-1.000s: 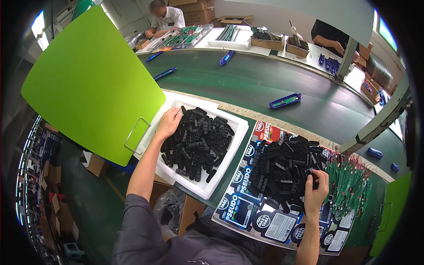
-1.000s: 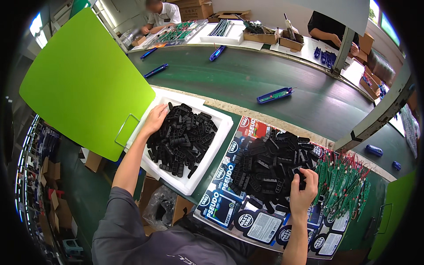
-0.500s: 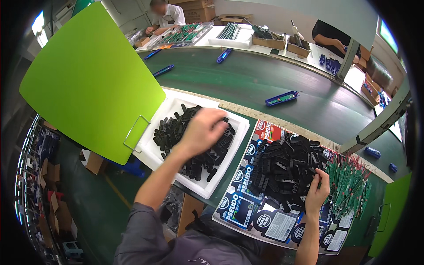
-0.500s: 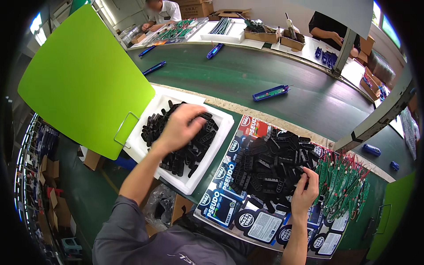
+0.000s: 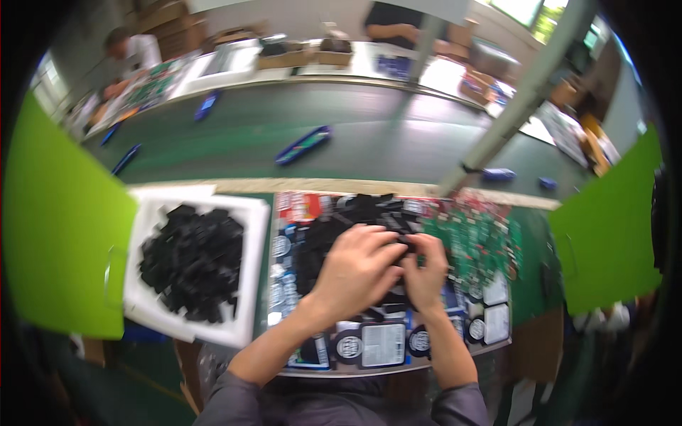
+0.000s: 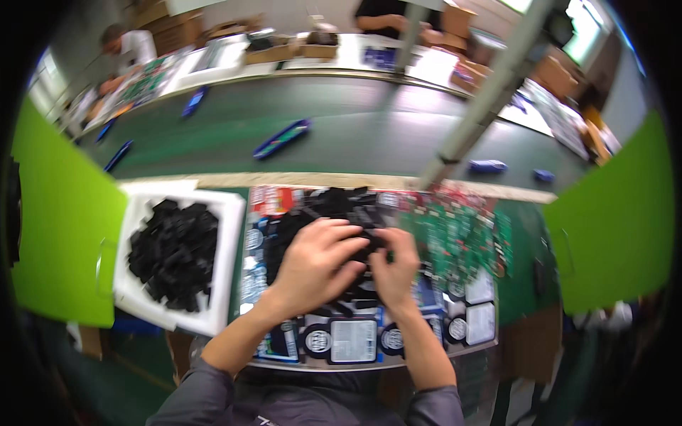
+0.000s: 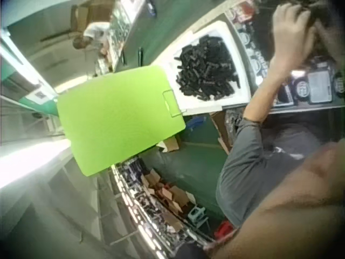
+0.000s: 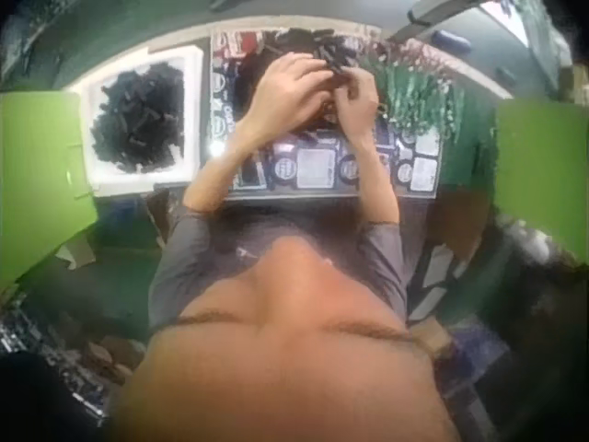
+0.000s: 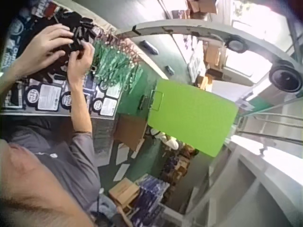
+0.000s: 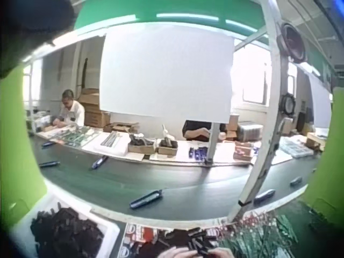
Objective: The person assembles small electronic devices by inserting green circuit boards into blue plastic housings. They repeatedly pick up a housing, insert a board, and place the assembled unit on the table. The person also handles black plastic components from a white tray, occasionally moving them aside.
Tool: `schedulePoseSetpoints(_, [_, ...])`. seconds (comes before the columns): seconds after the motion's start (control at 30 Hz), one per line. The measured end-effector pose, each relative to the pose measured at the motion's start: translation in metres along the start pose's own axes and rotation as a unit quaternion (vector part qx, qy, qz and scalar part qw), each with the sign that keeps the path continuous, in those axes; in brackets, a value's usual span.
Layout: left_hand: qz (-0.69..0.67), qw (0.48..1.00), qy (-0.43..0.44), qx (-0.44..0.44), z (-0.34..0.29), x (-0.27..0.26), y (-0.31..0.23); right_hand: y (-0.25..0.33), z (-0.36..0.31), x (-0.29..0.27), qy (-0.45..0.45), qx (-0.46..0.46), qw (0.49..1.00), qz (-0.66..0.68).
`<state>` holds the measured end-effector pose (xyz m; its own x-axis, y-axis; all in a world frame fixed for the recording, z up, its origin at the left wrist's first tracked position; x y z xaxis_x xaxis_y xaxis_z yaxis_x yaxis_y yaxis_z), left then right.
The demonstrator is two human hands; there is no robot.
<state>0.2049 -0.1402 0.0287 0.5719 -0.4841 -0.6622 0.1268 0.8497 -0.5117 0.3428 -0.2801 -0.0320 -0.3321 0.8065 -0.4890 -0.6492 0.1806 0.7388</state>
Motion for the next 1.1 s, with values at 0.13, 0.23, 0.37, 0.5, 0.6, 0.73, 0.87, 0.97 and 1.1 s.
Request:
schedulePoseSetpoints(0.13, [-0.044, 0.999, -0.007, -0.029, -0.005, 0.01, 0.022, -0.006, -0.002, -0.005, -0.007, 0.01, 1.0, 0.02])
schedulePoseSetpoints(0.23, [-0.069, 0.995, -0.05, -0.057, -0.009, 0.011, 0.032, -0.006, -0.003, -0.007, -0.004, 0.004, 0.999, 0.035])
schedulePoseSetpoints(0.37, [-0.078, 0.989, -0.084, -0.09, -0.018, 0.015, 0.036, -0.004, -0.006, -0.005, 0.004, 0.025, 0.998, 0.058])
schedulePoseSetpoints(0.5, [-0.064, 0.991, -0.077, -0.092, -0.018, 0.013, 0.034, -0.007, -0.004, -0.003, -0.01, 0.012, 0.999, 0.051])
schedulePoseSetpoints(0.6, [-0.064, 0.99, -0.073, -0.098, -0.018, 0.014, 0.035, -0.01, -0.002, -0.003, -0.006, 0.024, 0.998, 0.053])
schedulePoseSetpoints(0.73, [-0.071, 0.991, -0.047, -0.106, -0.02, 0.017, 0.038, -0.01, -0.001, -0.005, -0.003, 0.041, 0.997, 0.058])
schedulePoseSetpoints(0.87, [-0.051, 0.991, -0.025, -0.118, -0.019, 0.018, 0.038, -0.012, -0.001, -0.004, -0.013, 0.042, 0.996, 0.072])
schedulePoseSetpoints(0.97, [-0.037, 0.993, -0.009, -0.111, -0.018, 0.018, 0.037, -0.006, 0.001, -0.004, -0.04, 0.038, 0.995, 0.078])
schedulePoseSetpoints(1.1, [-0.03, 0.994, -0.004, -0.109, -0.019, 0.018, 0.037, -0.008, 0.001, -0.005, -0.021, 0.032, 0.997, 0.066])
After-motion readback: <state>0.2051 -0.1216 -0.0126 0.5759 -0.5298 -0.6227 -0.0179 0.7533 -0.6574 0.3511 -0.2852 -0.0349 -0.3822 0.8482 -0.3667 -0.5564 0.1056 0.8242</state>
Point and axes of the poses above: each hand's wrist, its own z-axis towards the middle knuckle, its own x-axis out of the palm, y = z × x, the point moved 1 cm from there along z, towards the middle knuckle, and after that the axes turned 2 degrees about y, right-handed, at the moved point
